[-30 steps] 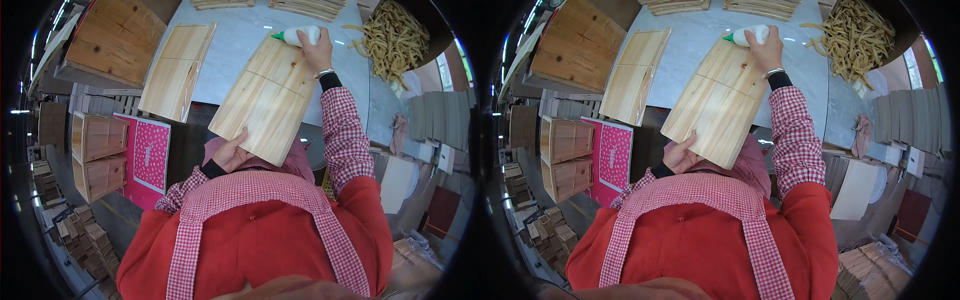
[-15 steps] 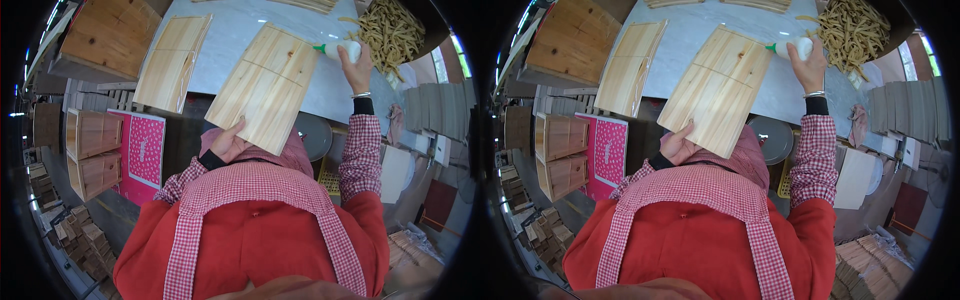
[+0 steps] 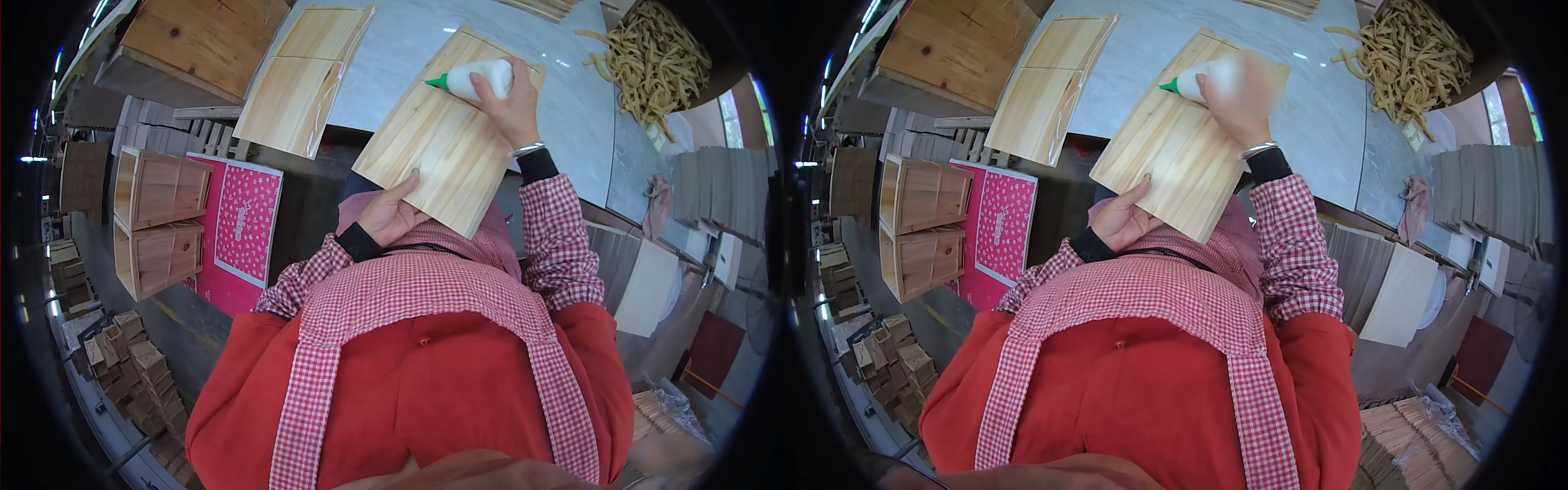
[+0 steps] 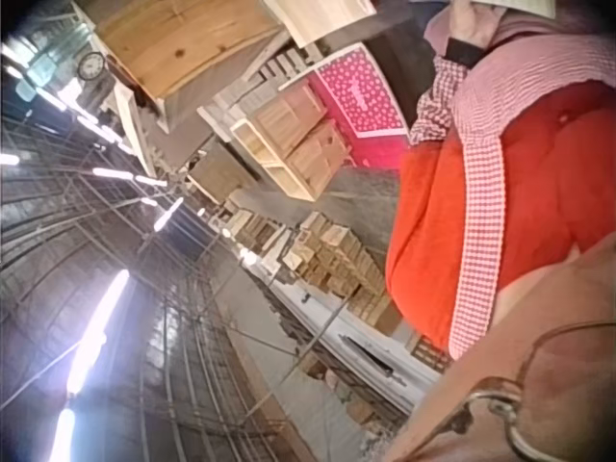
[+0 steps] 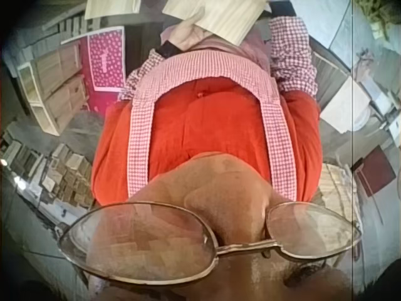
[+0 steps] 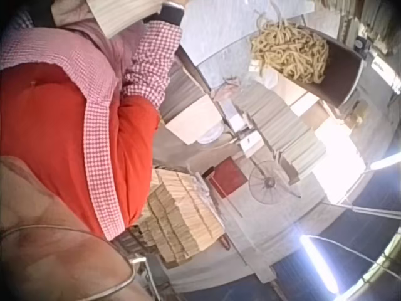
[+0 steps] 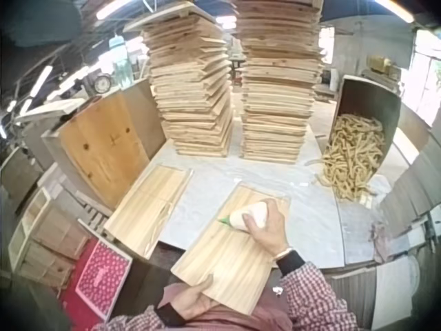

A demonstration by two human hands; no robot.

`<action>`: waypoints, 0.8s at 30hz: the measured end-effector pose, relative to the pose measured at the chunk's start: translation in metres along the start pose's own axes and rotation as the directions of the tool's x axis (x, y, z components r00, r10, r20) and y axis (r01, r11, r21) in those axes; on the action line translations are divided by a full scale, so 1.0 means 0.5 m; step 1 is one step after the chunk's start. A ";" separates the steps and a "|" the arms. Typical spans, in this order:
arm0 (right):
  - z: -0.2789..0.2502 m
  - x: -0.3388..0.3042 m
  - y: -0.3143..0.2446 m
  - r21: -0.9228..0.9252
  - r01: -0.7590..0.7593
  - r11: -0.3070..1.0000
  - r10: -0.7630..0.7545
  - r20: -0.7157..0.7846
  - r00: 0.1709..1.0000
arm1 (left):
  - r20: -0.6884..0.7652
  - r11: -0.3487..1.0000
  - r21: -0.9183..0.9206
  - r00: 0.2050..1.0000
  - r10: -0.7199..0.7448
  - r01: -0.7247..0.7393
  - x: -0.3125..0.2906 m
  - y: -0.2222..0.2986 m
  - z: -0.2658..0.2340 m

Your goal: Applying glue to wooden panels and joining them to assemble small wooden boxes.

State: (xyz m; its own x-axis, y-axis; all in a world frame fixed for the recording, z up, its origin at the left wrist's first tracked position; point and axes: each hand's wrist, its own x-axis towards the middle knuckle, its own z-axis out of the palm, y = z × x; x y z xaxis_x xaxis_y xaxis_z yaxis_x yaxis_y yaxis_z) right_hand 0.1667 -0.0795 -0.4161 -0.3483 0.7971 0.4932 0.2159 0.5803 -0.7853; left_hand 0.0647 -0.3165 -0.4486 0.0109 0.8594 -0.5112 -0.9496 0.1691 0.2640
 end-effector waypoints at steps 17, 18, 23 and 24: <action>-0.274 -0.145 0.028 0.133 -0.325 0.936 0.333 -0.042 0.942 | 0.084 0.994 -0.002 0.991 -0.106 0.107 0.017 -0.015 -0.001; -0.272 -0.155 0.033 0.217 -0.362 0.907 0.383 -0.064 0.921 | 0.075 0.997 0.010 0.994 -0.080 0.080 0.015 -0.015 0.003; -0.271 -0.176 0.034 0.463 -0.416 0.782 0.501 -0.070 0.863 | 0.038 0.999 0.020 0.999 0.030 -0.031 -0.001 -0.006 0.021; -0.271 -0.174 0.033 0.497 -0.418 0.761 0.509 -0.057 0.859 | 0.028 0.998 0.010 0.998 0.057 -0.057 -0.005 -0.003 0.024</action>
State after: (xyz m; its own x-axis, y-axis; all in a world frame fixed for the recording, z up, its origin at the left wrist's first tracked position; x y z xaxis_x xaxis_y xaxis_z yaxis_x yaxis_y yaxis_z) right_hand 0.3244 -0.1169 -0.4211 -0.1378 0.9894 0.0455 -0.1439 0.0254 -0.9893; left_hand 0.0699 -0.3131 -0.4379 -0.0343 0.8808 -0.4722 -0.9456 0.1243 0.3005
